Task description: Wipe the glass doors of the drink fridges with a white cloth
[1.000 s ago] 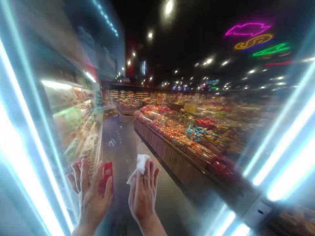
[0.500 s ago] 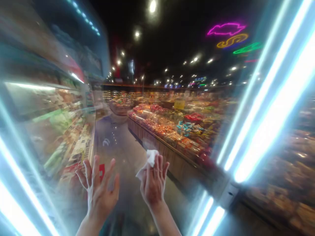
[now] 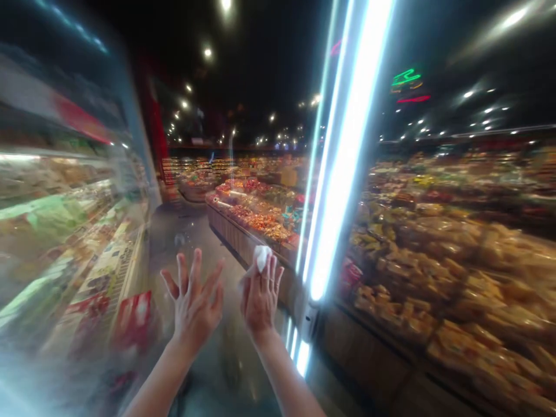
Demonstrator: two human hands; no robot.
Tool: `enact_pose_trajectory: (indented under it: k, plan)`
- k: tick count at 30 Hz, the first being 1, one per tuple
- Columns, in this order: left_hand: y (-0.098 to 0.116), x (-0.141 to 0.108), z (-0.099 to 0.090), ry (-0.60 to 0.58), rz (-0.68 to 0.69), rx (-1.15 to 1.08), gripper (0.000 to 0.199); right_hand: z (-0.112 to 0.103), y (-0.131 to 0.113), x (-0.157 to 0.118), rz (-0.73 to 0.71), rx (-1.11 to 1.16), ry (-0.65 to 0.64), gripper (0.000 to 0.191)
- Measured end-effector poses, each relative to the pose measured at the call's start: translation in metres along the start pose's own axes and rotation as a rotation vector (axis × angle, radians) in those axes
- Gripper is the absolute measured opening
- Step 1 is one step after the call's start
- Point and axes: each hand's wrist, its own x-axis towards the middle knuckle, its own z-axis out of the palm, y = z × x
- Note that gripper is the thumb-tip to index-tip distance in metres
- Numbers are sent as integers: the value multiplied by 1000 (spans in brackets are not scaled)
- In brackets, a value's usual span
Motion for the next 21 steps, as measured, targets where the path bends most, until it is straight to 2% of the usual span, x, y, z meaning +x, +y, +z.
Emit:
enact_pose_trajectory:
  k: [2,6,10,13,14,17,21]
  plan:
    - [15,5,8,-46,34,-9,75,-3,8,-1,-97,1,-35,71]
    - [29,7,13,-56,29,8,77,-8,18,-7,40,2,-12,69]
    - [26,7,10,-48,34,36,77,-10,21,-10,-82,37,-57,69]
    - [23,7,8,-46,43,55,77,-9,20,-10,74,33,9,70]
    - [22,7,8,-48,49,59,76,-8,20,-10,76,38,4,71]
    - [19,6,7,-50,77,62,75,-6,19,-9,-39,55,-24,73]
    - [8,3,0,-64,77,74,73,-5,14,-8,122,53,42,71]
